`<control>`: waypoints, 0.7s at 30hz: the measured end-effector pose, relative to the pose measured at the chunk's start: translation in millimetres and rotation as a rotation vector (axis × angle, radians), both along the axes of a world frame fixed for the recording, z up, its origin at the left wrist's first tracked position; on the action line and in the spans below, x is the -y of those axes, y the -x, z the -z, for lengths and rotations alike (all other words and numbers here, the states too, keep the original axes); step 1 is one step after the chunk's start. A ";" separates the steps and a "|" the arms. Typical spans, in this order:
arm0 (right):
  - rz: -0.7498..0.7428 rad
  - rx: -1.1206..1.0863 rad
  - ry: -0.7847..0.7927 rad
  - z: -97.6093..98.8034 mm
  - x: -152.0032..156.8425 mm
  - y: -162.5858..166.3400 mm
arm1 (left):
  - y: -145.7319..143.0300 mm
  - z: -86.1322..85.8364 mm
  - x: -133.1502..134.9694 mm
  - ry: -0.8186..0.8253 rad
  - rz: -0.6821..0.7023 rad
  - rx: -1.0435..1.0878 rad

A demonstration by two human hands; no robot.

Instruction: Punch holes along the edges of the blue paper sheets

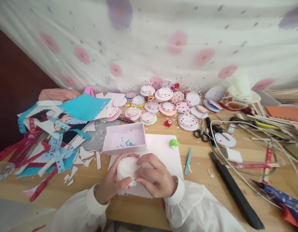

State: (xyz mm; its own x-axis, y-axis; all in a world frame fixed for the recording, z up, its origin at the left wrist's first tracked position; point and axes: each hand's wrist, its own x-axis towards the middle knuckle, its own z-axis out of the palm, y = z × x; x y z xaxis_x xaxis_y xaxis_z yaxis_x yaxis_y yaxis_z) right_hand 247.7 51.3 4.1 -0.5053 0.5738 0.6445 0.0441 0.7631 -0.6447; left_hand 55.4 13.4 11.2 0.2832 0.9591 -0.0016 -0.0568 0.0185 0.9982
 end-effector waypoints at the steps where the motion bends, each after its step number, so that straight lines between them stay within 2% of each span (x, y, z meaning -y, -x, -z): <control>1: 0.006 0.001 -0.002 -1.1 -0.7 0.0 | 1.6 1.6 -0.6 -0.002 -0.002 -0.003; 7: 0.007 0.062 0.022 -9.6 2.3 -3.0 | 18.6 2.2 -6.5 -0.022 0.047 -0.129; 10: 0.131 0.148 0.066 -7.3 10.0 -17.1 | 24.5 -1.5 -9.4 -0.047 0.021 -0.282; 13: 0.404 0.275 0.031 2.0 13.7 -48.2 | 27.1 -0.9 -11.1 -0.104 0.036 -0.471; 16: 0.597 0.538 -0.062 13.2 11.6 -90.1 | 29.2 3.6 -11.1 -0.200 0.104 -0.591; 18: 0.665 0.701 -0.106 20.1 9.6 -115.7 | 31.7 6.1 -9.7 -0.277 0.120 -0.638; 21: 0.650 0.836 -0.115 29.6 7.8 -140.5 | 38.0 6.4 -5.9 -0.411 0.063 -0.698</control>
